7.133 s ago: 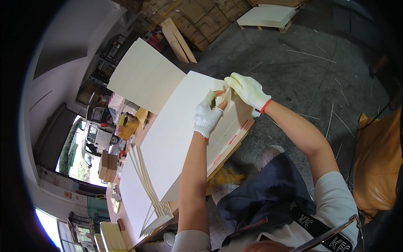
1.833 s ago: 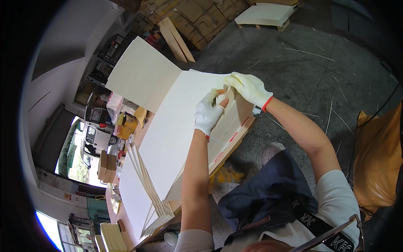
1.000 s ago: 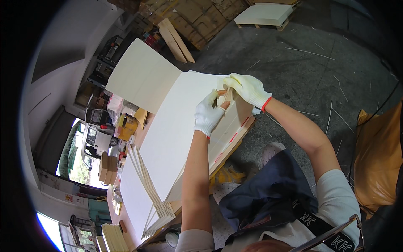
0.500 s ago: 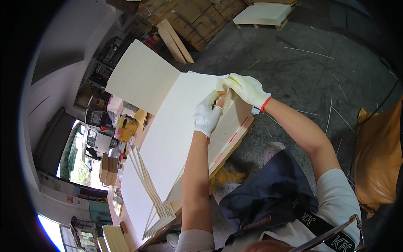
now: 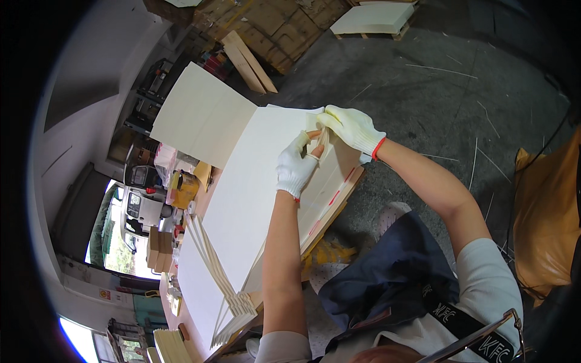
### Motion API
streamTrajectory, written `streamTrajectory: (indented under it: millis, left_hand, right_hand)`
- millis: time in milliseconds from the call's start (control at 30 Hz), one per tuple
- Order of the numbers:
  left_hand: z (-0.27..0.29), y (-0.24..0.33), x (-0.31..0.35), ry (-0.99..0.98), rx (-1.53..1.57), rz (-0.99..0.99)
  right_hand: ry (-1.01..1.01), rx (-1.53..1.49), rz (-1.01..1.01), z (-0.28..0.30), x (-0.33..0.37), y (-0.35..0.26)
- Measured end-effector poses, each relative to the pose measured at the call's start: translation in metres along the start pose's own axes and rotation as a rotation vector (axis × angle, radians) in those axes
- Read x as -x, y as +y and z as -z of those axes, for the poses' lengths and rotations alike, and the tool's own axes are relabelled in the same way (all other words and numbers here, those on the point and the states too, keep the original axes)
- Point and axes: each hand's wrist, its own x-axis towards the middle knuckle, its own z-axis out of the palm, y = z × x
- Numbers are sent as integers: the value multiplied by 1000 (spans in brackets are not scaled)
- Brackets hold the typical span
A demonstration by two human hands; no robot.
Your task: The person repeatedly picks up stacks of white rectangular panels and places them onto a growing pile on a table. The person wears white gloves and handles the panels by hand, stacking them one batch at a time.
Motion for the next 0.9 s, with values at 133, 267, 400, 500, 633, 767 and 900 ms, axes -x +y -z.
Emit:
streamTrajectory:
  millis: [133, 267, 400, 500, 633, 767, 900]
  left_hand:
    - [-1, -3, 1, 68, -30, -30]
    - [0, 1, 2, 92, -11, 23]
    - [2, 0, -1, -6, -64, 15]
    - [-2, 5, 1, 10, -89, 5]
    - [-1, -1, 0, 21, -52, -13]
    - [-2, 2, 0, 20, -78, 1]
    - [-7, 10, 6, 96, -349, -168]
  right_hand:
    - [6, 12, -12, 1, 0, -4]
    - [-31, 38, -41, 3, 0, -6]
    - [-4, 31, -36, 1, 0, -2]
    - [9, 23, -40, 1, 2, -3]
    - [9, 10, -43, 1, 1, -5]
    - [13, 6, -39, 2, 2, -4]
    - [2, 24, -52, 11, 2, -6]
